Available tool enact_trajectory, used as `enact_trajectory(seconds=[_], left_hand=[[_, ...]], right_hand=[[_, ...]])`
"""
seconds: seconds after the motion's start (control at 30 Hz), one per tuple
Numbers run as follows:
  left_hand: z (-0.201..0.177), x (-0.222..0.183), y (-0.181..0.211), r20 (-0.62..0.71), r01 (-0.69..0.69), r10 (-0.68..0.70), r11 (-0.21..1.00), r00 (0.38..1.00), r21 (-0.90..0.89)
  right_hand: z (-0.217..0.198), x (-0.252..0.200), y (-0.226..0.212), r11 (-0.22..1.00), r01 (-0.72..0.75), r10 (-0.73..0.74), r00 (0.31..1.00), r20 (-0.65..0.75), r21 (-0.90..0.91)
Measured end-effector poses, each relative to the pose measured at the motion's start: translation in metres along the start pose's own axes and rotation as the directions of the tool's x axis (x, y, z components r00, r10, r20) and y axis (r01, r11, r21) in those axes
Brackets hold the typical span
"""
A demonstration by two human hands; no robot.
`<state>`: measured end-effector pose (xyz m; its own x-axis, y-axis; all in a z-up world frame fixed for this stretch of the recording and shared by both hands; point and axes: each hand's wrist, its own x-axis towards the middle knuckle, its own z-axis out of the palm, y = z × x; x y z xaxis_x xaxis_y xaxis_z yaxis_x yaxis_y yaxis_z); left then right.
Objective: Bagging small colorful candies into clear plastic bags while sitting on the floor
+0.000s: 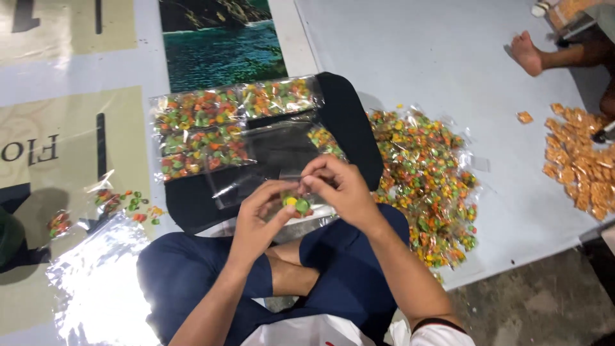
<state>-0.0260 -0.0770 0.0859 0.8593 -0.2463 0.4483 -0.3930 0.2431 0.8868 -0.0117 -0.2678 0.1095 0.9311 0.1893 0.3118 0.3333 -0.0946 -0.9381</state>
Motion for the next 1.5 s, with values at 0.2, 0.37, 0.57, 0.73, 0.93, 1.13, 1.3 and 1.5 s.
enact_trajectory(seconds=[0.2,0.37,0.57,0.73,0.93,1.13,1.3,1.5], left_hand=[[-0.016,-0.001,0.0,-0.254,0.072,-0.031,0.986,0.967,0.153],[-0.028,-0.007,-0.006,-0.306,0.101,-0.071,0.991,0.949,0.085],[-0.036,-0.015,-0.011,-0.296,0.115,-0.124,0.992,0.947,-0.048],[-0.05,-0.019,-0.008,-0.23,0.16,-0.195,0.974,0.953,-0.162],[-0.056,-0.033,0.011,0.106,-0.269,0.269,0.696,0.957,0.666],[-0.07,-0.06,-0.005,0.183,-0.368,0.429,0.403,0.885,0.838],[-0.082,-0.08,0.005,-0.316,0.051,0.055,0.947,0.947,0.318],[-0.078,-0.105,0.001,-0.468,0.268,-0.176,0.954,0.866,0.137]], right_hand=[[0.02,0.001,0.024,0.984,-0.032,0.033,0.999,-0.005,0.173],[0.045,-0.011,0.054,0.967,-0.079,0.07,0.997,0.044,0.241],[0.065,-0.01,0.031,0.977,0.024,-0.02,1.0,-0.019,0.213],[0.066,-0.009,0.042,0.978,0.09,-0.09,0.996,-0.008,0.188],[0.072,-0.009,0.04,0.978,-0.055,0.062,0.998,-0.026,0.203],[0.083,-0.013,0.026,0.984,-0.12,0.108,0.99,0.091,0.129],[0.102,-0.022,0.034,0.996,0.074,-0.085,0.963,0.256,0.054],[0.126,-0.028,0.014,0.999,-0.044,0.041,0.987,0.155,0.012]])
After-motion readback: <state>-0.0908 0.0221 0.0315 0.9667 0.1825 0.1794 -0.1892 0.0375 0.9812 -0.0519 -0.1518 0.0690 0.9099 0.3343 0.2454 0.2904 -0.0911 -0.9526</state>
